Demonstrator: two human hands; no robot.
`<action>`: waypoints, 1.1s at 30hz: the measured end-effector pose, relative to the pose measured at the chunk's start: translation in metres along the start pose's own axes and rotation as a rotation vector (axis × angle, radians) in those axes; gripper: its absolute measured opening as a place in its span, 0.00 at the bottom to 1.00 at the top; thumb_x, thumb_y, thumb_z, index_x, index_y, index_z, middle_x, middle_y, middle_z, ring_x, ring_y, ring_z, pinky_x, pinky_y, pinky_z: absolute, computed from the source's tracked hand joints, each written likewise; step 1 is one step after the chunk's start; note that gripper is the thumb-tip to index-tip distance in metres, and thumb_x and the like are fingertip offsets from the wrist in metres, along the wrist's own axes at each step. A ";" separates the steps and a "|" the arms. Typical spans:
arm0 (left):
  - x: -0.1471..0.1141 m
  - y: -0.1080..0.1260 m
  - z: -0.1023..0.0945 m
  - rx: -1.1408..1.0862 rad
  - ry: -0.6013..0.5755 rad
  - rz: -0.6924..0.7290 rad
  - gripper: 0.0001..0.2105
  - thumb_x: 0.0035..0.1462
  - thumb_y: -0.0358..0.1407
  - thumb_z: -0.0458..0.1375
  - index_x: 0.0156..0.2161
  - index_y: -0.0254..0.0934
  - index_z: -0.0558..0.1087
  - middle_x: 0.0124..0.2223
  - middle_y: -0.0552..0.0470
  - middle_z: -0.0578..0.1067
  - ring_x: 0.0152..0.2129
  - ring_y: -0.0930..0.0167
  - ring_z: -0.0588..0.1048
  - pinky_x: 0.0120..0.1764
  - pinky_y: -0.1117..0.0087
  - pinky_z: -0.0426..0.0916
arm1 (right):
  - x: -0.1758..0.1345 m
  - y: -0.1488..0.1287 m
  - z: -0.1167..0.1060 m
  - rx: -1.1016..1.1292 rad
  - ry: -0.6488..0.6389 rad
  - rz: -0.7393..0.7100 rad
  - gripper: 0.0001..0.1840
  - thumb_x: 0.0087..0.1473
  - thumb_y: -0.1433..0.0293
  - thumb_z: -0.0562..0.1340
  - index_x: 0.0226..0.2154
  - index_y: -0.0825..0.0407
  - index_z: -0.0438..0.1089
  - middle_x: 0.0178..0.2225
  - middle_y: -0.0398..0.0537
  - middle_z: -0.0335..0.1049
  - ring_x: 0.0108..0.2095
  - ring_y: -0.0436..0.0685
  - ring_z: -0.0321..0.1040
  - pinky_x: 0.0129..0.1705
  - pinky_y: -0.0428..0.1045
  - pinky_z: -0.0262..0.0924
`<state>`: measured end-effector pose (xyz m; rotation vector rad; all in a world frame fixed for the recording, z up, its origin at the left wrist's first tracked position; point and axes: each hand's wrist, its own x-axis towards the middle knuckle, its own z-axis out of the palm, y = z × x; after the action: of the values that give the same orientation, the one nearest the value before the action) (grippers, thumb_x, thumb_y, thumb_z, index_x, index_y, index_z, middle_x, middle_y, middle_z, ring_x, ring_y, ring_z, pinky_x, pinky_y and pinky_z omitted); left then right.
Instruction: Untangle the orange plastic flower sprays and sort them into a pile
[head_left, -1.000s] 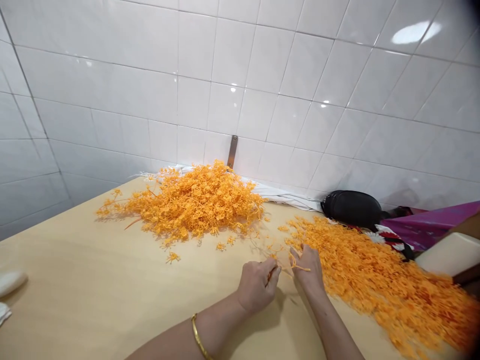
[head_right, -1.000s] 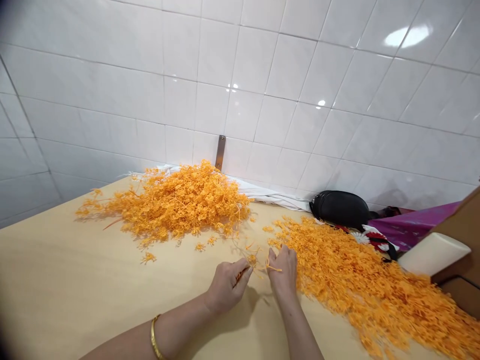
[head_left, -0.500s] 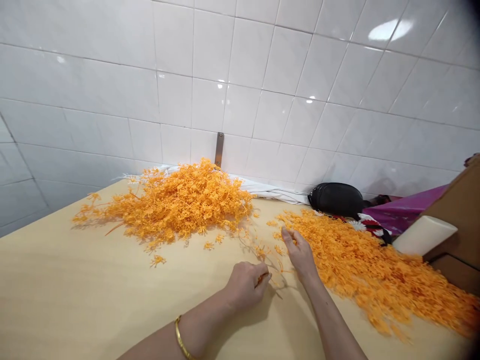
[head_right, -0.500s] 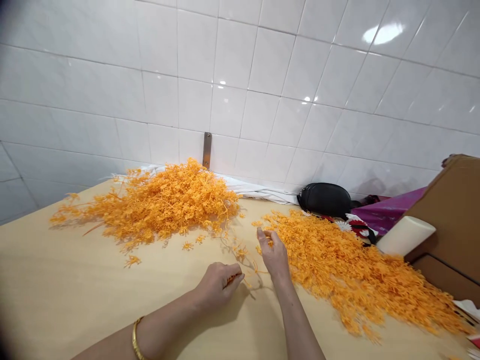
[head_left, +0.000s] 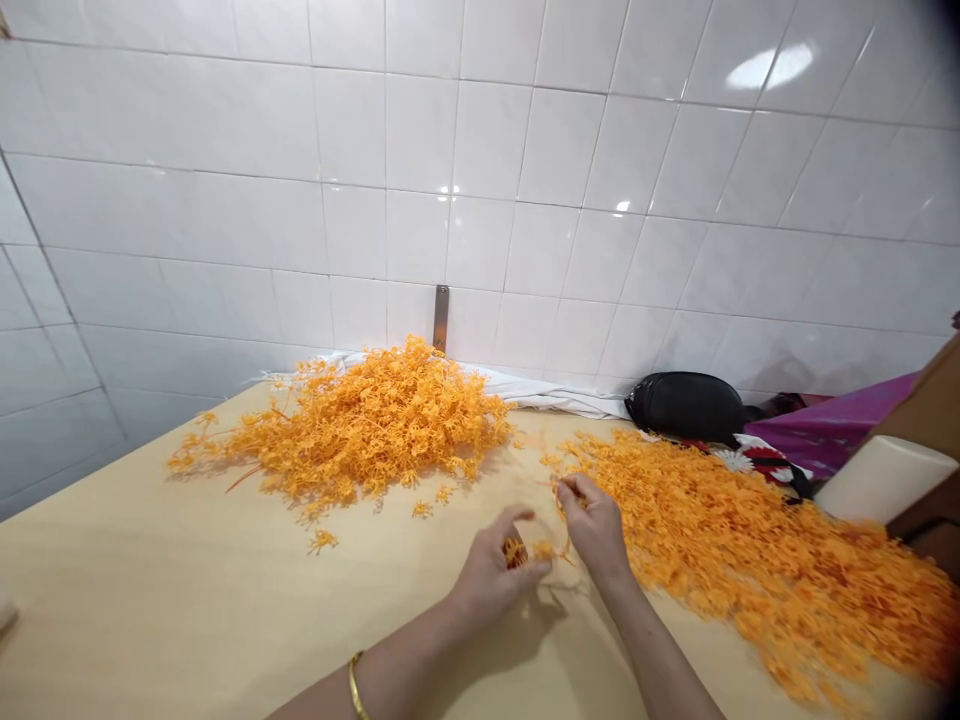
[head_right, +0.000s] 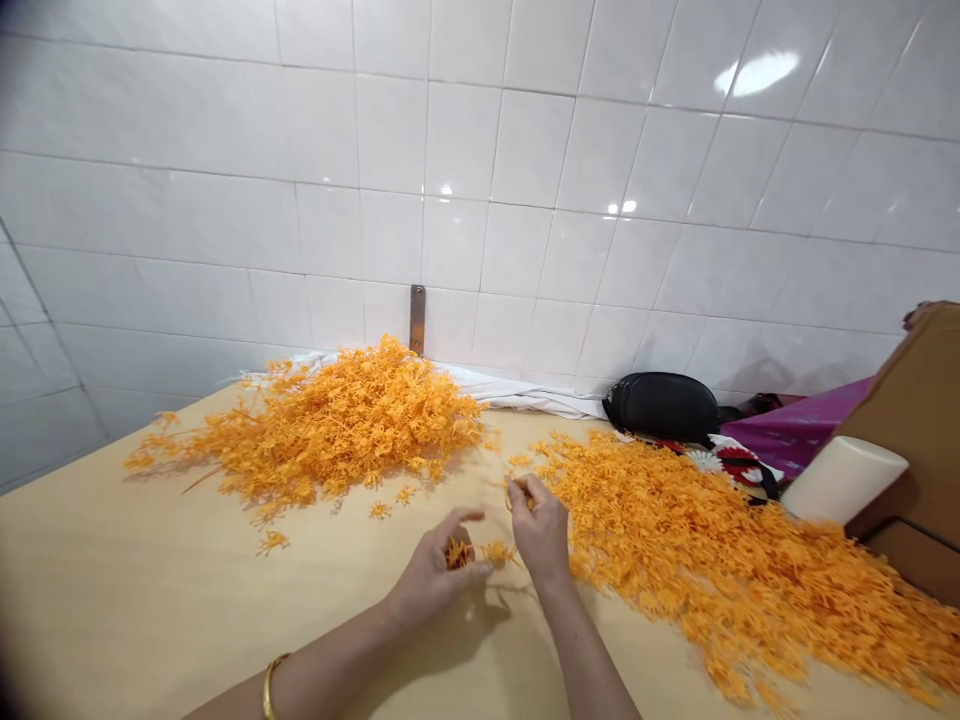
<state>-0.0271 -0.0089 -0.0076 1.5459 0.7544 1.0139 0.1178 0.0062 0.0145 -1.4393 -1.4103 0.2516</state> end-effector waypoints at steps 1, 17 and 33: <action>0.002 0.000 -0.001 -0.114 0.079 -0.026 0.27 0.39 0.35 0.61 0.47 0.40 0.59 0.25 0.59 0.62 0.17 0.79 0.62 0.23 0.77 0.58 | 0.001 0.001 -0.002 0.055 0.068 0.035 0.14 0.47 0.60 0.54 0.19 0.53 0.59 0.17 0.40 0.57 0.20 0.48 0.53 0.23 0.44 0.48; 0.012 0.002 -0.014 -0.516 0.075 -0.244 0.17 0.44 0.44 0.57 0.31 0.28 0.68 0.30 0.45 0.70 0.24 0.73 0.70 0.29 0.71 0.66 | -0.003 -0.007 0.001 0.595 0.328 0.279 0.16 0.44 0.61 0.59 0.17 0.51 0.52 0.12 0.33 0.48 0.15 0.44 0.44 0.17 0.42 0.43; 0.027 -0.003 -0.032 -0.867 0.283 -0.321 0.04 0.44 0.31 0.55 0.26 0.32 0.64 0.21 0.52 0.69 0.20 0.74 0.69 0.29 0.71 0.66 | -0.025 -0.011 0.018 0.000 -0.336 -0.037 0.12 0.49 0.63 0.52 0.23 0.52 0.64 0.23 0.43 0.65 0.27 0.52 0.60 0.30 0.46 0.53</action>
<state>-0.0438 0.0296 -0.0036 0.5275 0.6011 1.1157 0.0908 -0.0075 0.0030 -1.4145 -1.7044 0.4871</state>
